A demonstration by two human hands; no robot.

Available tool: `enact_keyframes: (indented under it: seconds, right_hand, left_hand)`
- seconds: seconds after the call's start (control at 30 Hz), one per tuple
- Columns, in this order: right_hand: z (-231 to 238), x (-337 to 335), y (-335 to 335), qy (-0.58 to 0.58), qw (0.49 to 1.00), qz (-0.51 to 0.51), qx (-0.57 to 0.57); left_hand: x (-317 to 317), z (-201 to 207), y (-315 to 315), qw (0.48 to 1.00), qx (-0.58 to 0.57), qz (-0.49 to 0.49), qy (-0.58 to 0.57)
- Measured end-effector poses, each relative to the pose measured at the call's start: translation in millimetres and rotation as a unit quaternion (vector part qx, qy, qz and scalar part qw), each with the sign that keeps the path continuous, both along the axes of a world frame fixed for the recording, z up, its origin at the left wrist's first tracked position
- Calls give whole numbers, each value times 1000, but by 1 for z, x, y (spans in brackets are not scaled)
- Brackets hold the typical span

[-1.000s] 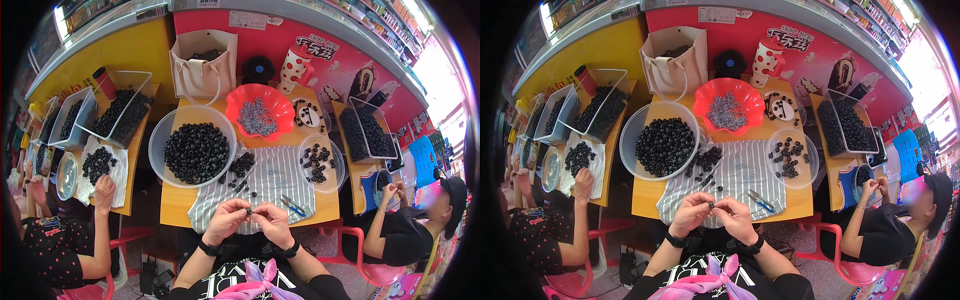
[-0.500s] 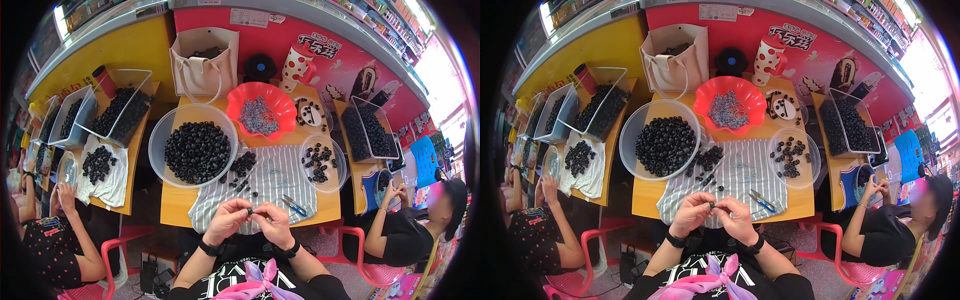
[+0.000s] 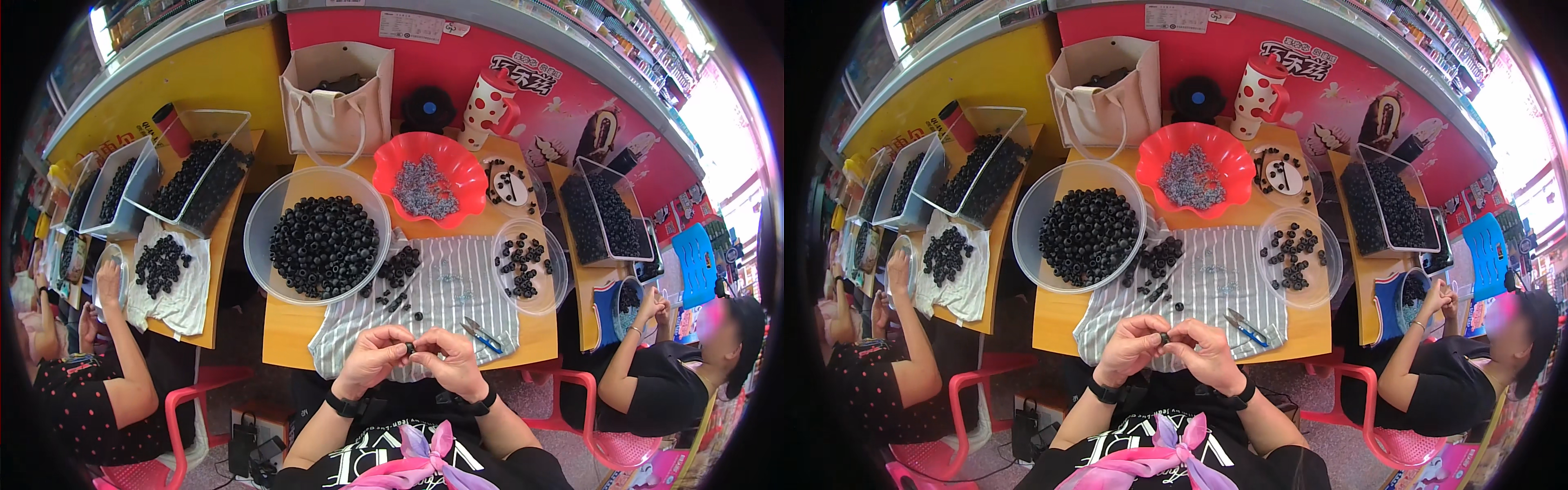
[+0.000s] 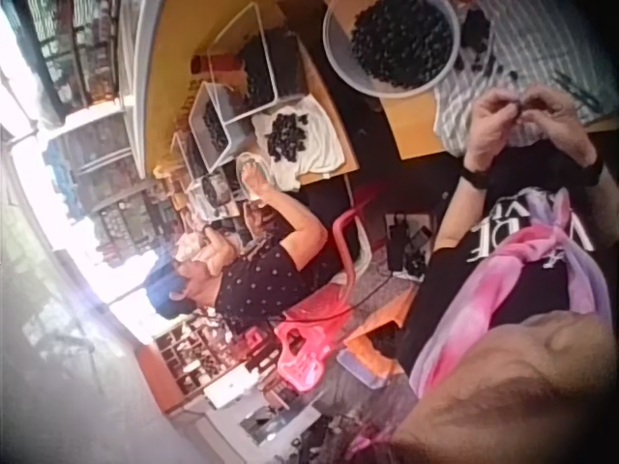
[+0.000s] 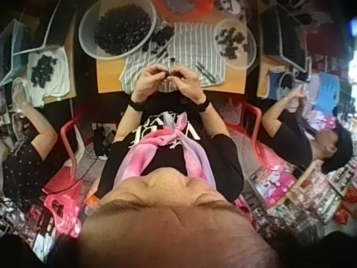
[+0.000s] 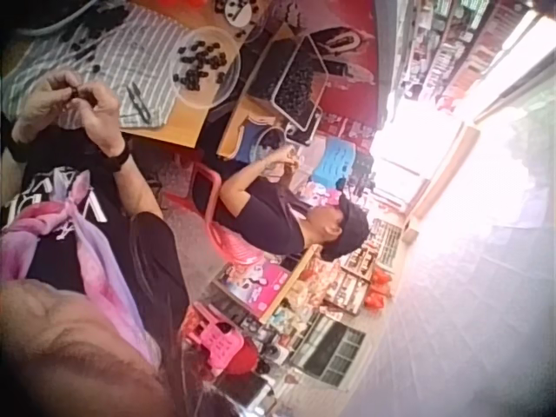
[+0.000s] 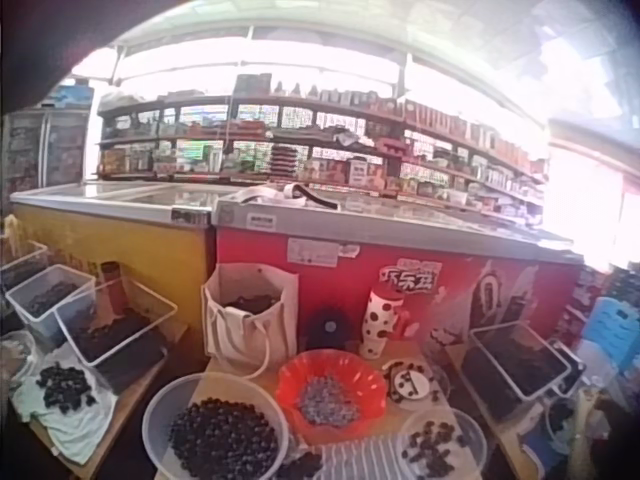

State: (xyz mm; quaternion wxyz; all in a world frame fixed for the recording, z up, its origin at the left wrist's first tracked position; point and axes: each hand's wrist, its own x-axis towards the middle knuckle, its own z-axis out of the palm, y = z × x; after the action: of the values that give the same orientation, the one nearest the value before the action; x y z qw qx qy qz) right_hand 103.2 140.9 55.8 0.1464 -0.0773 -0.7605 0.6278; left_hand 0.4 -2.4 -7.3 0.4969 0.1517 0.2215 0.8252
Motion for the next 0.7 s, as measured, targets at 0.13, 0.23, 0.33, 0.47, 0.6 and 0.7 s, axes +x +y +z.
enact_keyframes:
  seconds: [0.13,0.23,0.33,0.47,0.6,0.7]
  right_hand:
    - [11,-3,13,5,994,73,84]
    - [11,-7,16,23,985,120,122]
    - [12,-8,18,45,980,149,128]
    - [8,-8,16,78,975,143,154]
    - [0,-7,18,98,968,150,177]
    - [2,-6,15,110,967,137,184]
  left_hand:
    - [1,6,-2,999,-44,-2,-14]
    - [1,8,-1,999,-51,4,-17]
    - [0,5,-2,999,-40,-6,-18]
    - [-1,2,-3,999,-40,-21,-3]
    - [0,2,-2,998,-42,-40,23]
    - [-1,2,-3,998,-34,-51,15]
